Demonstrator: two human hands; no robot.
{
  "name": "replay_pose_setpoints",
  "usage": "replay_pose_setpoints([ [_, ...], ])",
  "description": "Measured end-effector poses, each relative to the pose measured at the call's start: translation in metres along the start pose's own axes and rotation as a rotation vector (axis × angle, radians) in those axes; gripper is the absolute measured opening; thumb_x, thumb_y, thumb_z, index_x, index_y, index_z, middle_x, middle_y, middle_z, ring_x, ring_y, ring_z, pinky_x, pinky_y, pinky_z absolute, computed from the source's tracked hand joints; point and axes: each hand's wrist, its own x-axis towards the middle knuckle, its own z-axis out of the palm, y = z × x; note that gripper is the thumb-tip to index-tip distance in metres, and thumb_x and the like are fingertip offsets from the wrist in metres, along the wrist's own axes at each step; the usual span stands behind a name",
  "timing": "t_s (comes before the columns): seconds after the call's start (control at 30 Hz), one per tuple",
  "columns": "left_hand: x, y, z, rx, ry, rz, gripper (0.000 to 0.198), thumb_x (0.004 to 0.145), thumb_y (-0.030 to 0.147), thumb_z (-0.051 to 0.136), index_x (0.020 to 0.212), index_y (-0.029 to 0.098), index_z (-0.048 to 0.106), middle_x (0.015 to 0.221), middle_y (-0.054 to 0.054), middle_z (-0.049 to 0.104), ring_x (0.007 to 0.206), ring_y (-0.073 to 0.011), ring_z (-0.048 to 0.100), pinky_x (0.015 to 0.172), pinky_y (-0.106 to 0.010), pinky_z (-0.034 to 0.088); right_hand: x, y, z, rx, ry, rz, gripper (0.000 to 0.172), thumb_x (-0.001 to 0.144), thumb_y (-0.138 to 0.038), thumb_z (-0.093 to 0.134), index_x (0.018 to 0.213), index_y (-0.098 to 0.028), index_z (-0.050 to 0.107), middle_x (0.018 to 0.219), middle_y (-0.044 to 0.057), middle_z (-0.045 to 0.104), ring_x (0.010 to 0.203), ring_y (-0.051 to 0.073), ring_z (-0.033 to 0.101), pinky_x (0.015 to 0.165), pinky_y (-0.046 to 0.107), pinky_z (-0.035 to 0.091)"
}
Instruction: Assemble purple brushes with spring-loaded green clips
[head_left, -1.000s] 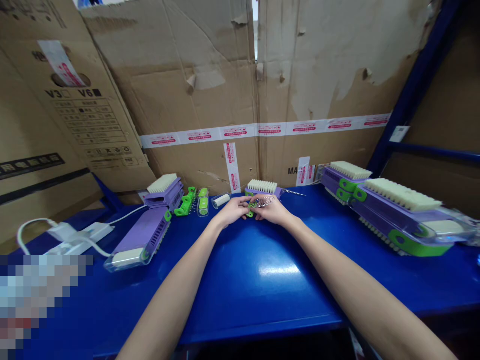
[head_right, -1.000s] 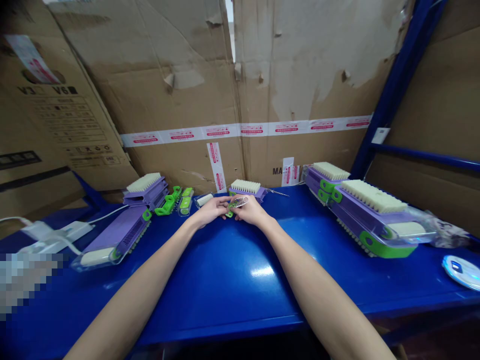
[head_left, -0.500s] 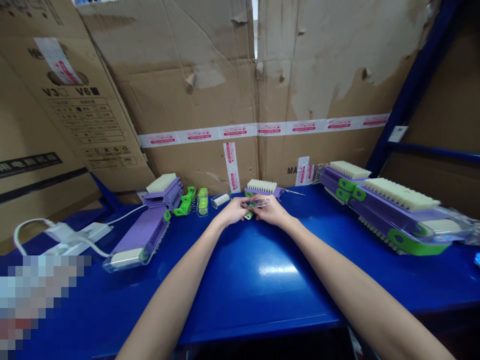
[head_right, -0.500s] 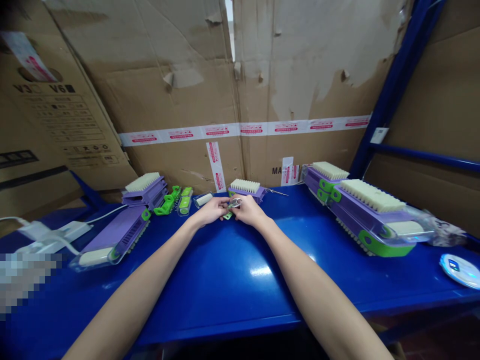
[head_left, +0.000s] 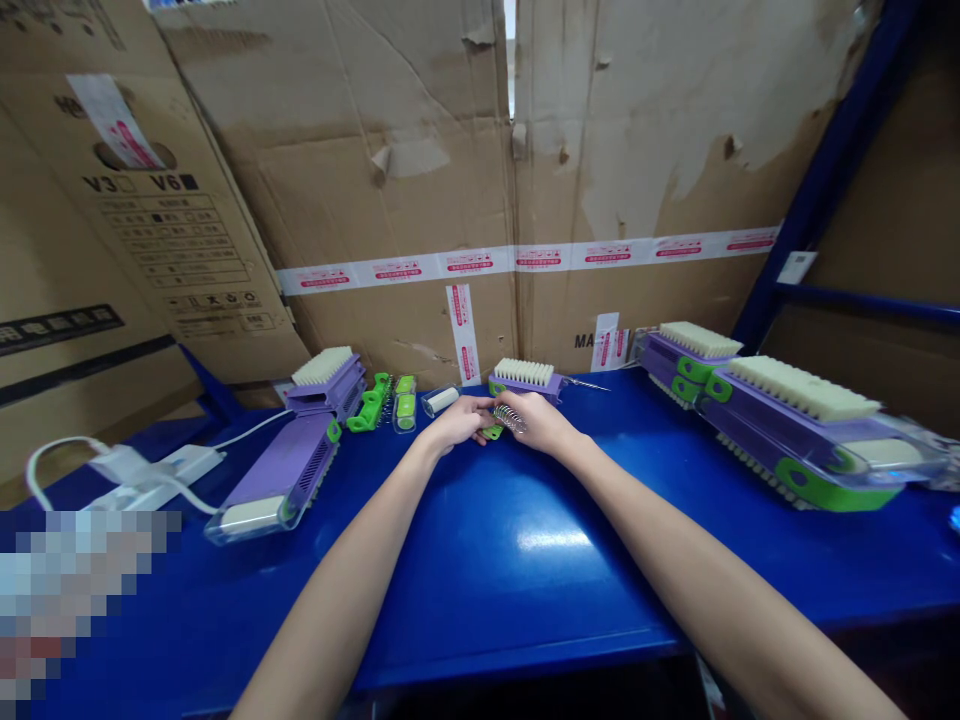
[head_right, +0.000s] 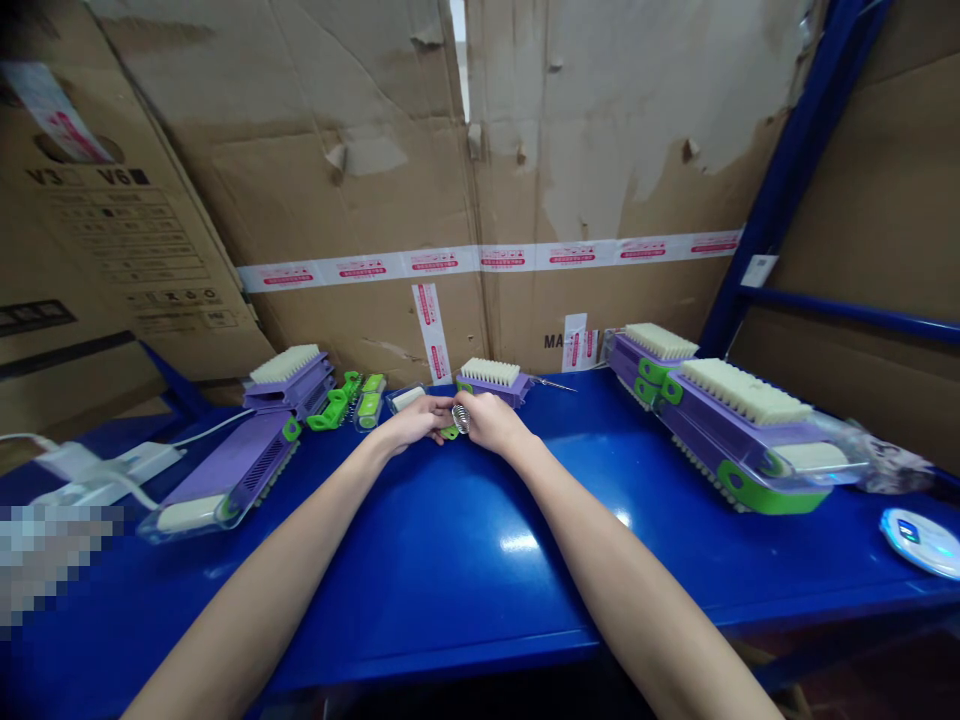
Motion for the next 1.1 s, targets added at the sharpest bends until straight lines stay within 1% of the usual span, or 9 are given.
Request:
replay_pose_setpoints([
  [0.1,-0.001,0.000,-0.001,-0.040,0.018,-0.023,0.040,0.068,0.011,0.058,0.108,0.013,0.064,0.067,0.000,0.061,0.054,-0.0082,0.056,0.055,-0.022,0.050,0.001,0.002,0.003,0.128,0.015,0.044,0.017,0.077,-0.013,0.061,0.093,-0.016,0.061,0.079,0.006,0.068,0.068,0.015,0.064,0.061,0.023,0.046],
  [0.2,-0.002,0.002,-0.001,-0.041,0.029,-0.043,0.044,0.068,0.008,0.057,0.111,0.011,0.063,0.062,0.001,0.058,0.053,-0.0086,0.056,0.054,-0.022,0.050,0.003,0.006,0.004,0.346,-0.032,0.138,0.012,0.074,-0.017,0.065,0.085,-0.015,0.060,0.065,0.000,0.064,0.050,0.011,0.059,0.051,0.021,0.045],
  [0.33,0.000,0.004,0.001,-0.008,0.031,-0.058,0.045,0.070,0.006,0.056,0.114,0.010,0.061,0.061,0.001,0.059,0.050,-0.0091,0.057,0.052,-0.022,0.050,0.004,0.008,0.002,0.462,-0.093,0.164,0.013,0.071,-0.020,0.067,0.078,-0.015,0.058,0.061,-0.001,0.061,0.047,0.012,0.058,0.046,0.022,0.044],
  [0.43,0.000,0.003,0.002,0.020,0.036,-0.050,0.044,0.071,0.006,0.057,0.114,0.009,0.061,0.061,0.001,0.059,0.050,-0.0093,0.057,0.052,-0.023,0.050,0.004,0.009,0.002,0.459,-0.095,0.160,0.015,0.068,-0.020,0.069,0.076,-0.015,0.058,0.061,-0.002,0.060,0.048,0.011,0.056,0.048,0.021,0.042],
  [0.53,0.001,0.002,0.002,0.045,0.028,-0.030,0.041,0.073,0.009,0.057,0.114,0.010,0.061,0.063,0.000,0.060,0.053,-0.0096,0.058,0.053,-0.022,0.050,0.002,0.010,0.004,0.397,-0.050,0.172,0.018,0.066,-0.018,0.071,0.079,-0.016,0.058,0.062,-0.004,0.060,0.052,0.009,0.053,0.051,0.020,0.039],
  [0.7,0.002,-0.002,-0.003,0.048,-0.038,-0.021,0.040,0.073,0.013,0.060,0.113,0.011,0.062,0.067,-0.001,0.062,0.055,-0.0098,0.058,0.054,-0.022,0.050,0.002,0.011,0.003,0.320,-0.046,0.165,0.020,0.066,-0.019,0.071,0.080,-0.016,0.057,0.066,-0.004,0.059,0.056,0.008,0.050,0.053,0.020,0.036],
  [0.83,0.002,-0.004,-0.008,0.029,-0.114,-0.032,0.049,0.070,0.012,0.062,0.118,0.011,0.059,0.068,-0.001,0.062,0.058,-0.0096,0.058,0.055,-0.021,0.049,0.003,0.011,0.000,0.271,-0.065,0.147,0.021,0.066,-0.019,0.071,0.079,-0.016,0.055,0.066,-0.005,0.058,0.058,0.009,0.050,0.055,0.020,0.035],
  [0.93,0.003,-0.006,-0.011,0.040,-0.161,-0.024,0.054,0.066,0.011,0.063,0.120,0.011,0.058,0.066,0.000,0.061,0.055,-0.0083,0.056,0.050,-0.017,0.044,0.004,0.012,0.000,0.217,-0.080,0.130,0.022,0.065,-0.021,0.073,0.078,-0.016,0.056,0.068,-0.004,0.057,0.061,0.010,0.050,0.056,0.020,0.034],
  [1.1,0.003,-0.006,-0.011,0.105,-0.150,-0.029,0.058,0.063,0.009,0.059,0.121,0.008,0.056,0.064,0.000,0.060,0.051,-0.0086,0.054,0.041,-0.016,0.037,0.004,0.011,-0.001,0.199,-0.092,0.126,0.021,0.064,-0.021,0.073,0.077,-0.016,0.057,0.067,-0.004,0.057,0.062,0.010,0.050,0.057,0.020,0.033],
])
